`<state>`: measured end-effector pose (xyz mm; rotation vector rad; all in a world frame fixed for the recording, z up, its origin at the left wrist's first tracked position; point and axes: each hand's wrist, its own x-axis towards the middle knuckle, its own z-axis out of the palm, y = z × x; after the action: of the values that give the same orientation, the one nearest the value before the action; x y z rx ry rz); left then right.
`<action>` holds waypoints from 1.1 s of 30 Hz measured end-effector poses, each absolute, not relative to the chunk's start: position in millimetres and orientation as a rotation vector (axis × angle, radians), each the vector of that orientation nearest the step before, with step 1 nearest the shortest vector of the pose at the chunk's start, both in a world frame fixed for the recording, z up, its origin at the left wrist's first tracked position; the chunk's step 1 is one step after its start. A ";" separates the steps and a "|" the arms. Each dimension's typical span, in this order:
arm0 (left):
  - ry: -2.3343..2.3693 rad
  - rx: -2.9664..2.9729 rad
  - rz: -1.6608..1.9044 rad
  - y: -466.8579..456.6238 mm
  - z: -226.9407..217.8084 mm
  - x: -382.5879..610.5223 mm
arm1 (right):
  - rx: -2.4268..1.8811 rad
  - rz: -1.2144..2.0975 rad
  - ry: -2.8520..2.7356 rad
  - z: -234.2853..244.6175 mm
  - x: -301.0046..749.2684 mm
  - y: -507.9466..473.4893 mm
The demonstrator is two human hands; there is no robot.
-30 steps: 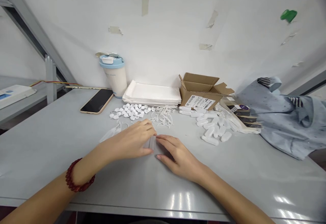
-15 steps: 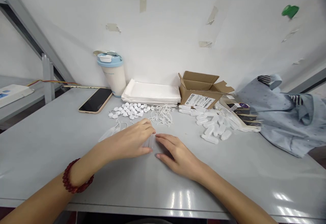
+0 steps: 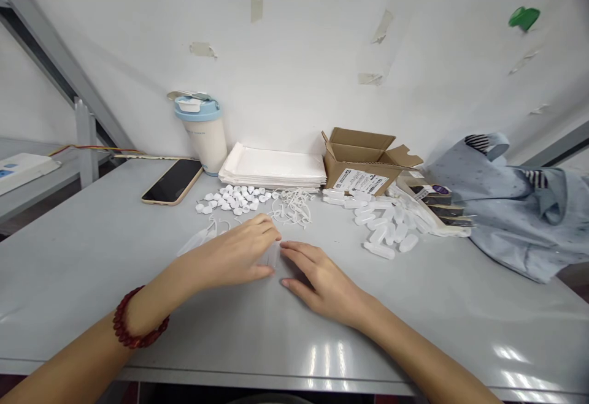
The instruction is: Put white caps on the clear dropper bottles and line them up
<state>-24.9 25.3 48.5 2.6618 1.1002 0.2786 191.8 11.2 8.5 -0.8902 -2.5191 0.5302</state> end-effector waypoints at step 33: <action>1.159 2.665 0.257 24.7 49.2 -27.0 | -0.886 0.532 -2.528 10.4 193.3 11.5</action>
<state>-27.0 24.7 49.2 2.6650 1.1590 0.2571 193.3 11.5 10.4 -0.8863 -2.5280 0.5325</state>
